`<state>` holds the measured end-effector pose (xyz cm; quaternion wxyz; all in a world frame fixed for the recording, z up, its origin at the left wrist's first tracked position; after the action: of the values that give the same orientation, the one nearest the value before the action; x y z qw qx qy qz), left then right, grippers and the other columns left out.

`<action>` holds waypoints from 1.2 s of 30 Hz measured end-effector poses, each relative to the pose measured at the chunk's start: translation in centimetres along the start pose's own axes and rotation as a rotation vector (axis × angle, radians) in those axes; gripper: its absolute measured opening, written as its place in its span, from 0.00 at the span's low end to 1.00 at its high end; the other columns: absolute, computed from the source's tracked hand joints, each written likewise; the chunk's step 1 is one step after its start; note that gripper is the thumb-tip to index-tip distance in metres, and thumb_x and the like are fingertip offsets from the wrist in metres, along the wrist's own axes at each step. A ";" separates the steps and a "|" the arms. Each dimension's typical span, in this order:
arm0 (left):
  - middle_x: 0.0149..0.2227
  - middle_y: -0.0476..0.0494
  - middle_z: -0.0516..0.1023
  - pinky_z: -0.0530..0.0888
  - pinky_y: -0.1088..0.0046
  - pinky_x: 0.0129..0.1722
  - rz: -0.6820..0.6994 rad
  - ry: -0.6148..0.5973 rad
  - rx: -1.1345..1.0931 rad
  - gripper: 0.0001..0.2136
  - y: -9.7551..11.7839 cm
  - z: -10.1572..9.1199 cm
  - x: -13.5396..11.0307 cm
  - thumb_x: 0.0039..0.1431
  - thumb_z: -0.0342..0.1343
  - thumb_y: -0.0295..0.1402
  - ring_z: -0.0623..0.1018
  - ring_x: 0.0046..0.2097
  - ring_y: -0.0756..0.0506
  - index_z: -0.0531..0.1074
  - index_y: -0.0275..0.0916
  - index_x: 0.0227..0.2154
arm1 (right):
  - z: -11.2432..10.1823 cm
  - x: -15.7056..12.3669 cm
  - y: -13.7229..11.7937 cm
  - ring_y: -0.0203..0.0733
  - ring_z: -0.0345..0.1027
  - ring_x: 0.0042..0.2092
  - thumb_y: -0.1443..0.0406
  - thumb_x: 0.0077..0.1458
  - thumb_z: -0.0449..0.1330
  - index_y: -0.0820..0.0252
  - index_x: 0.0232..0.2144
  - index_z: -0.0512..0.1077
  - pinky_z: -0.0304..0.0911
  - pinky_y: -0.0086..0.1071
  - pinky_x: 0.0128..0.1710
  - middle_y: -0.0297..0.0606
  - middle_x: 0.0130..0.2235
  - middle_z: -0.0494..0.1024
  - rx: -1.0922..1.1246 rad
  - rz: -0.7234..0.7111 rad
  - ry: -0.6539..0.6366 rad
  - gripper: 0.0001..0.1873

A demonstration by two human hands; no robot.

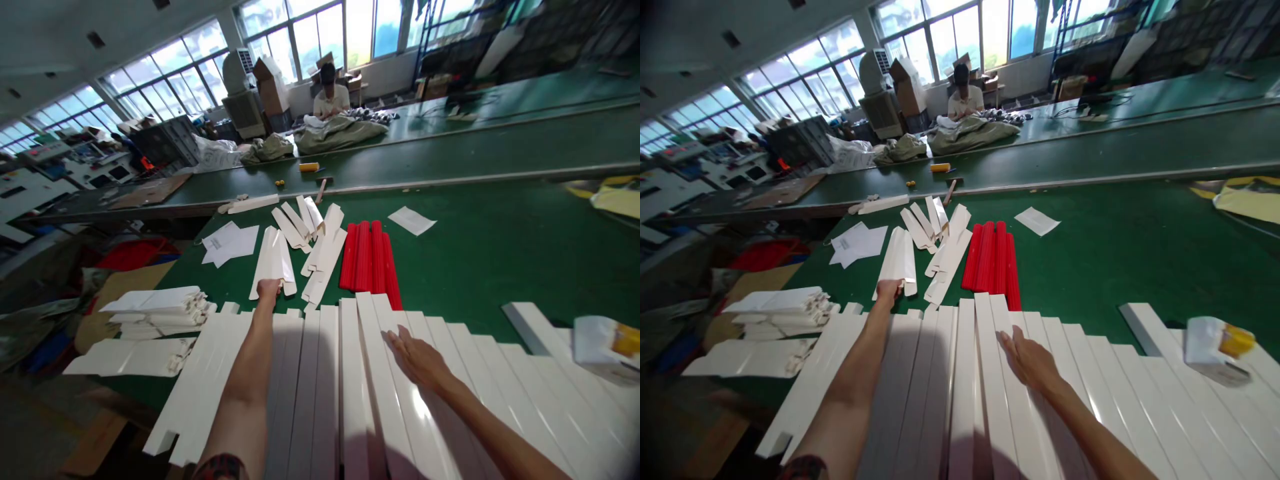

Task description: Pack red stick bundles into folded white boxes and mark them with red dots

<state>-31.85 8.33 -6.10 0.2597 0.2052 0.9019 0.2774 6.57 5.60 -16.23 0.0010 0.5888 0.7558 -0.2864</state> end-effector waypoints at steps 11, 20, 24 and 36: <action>0.15 0.52 0.61 0.56 0.76 0.16 0.163 -0.640 -0.728 0.06 10.6 -5.3 -17.9 0.46 0.53 0.32 0.58 0.16 0.54 0.67 0.35 0.20 | -14.7 -2.6 -8.3 0.70 0.51 0.65 0.40 0.55 0.56 0.77 0.68 0.39 0.51 0.60 0.61 0.70 0.65 0.54 -0.193 -0.503 1.074 0.58; 0.15 0.52 0.57 0.48 0.79 0.17 -0.254 -1.436 -0.875 0.08 10.0 4.7 -33.4 0.44 0.50 0.32 0.54 0.14 0.57 0.63 0.35 0.16 | -21.0 -10.2 -4.1 0.73 0.55 0.62 0.42 0.58 0.52 0.67 0.67 0.42 0.44 0.65 0.60 0.68 0.62 0.58 -0.255 -0.249 1.538 0.49; 0.15 0.54 0.56 0.49 0.79 0.17 -0.360 -1.559 -0.821 0.07 8.8 7.3 -36.8 0.43 0.50 0.31 0.53 0.14 0.57 0.61 0.36 0.15 | -22.5 -12.2 -0.7 0.69 0.56 0.63 0.51 0.55 0.61 0.65 0.66 0.45 0.46 0.64 0.61 0.64 0.61 0.62 -0.366 -0.342 1.531 0.47; 0.50 0.41 0.74 0.72 0.71 0.45 0.877 -0.961 -0.621 0.46 14.0 5.2 -29.8 0.18 0.79 0.33 0.74 0.49 0.42 0.69 0.40 0.49 | -20.4 -6.8 0.8 0.46 0.71 0.33 0.59 0.42 0.68 0.61 0.34 0.74 0.68 0.34 0.33 0.36 0.31 0.77 0.554 -0.351 0.277 0.16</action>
<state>-2.44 5.71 9.29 0.5387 0.5646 0.4021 0.4789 16.24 8.56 2.81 -0.3105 0.4611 0.7321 -0.3936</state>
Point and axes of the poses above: each hand's wrist, its own x-axis towards the middle knuckle, its own z-axis out of the palm, y = z × x, the point moved 5 cm from there along x, towards the middle knuckle
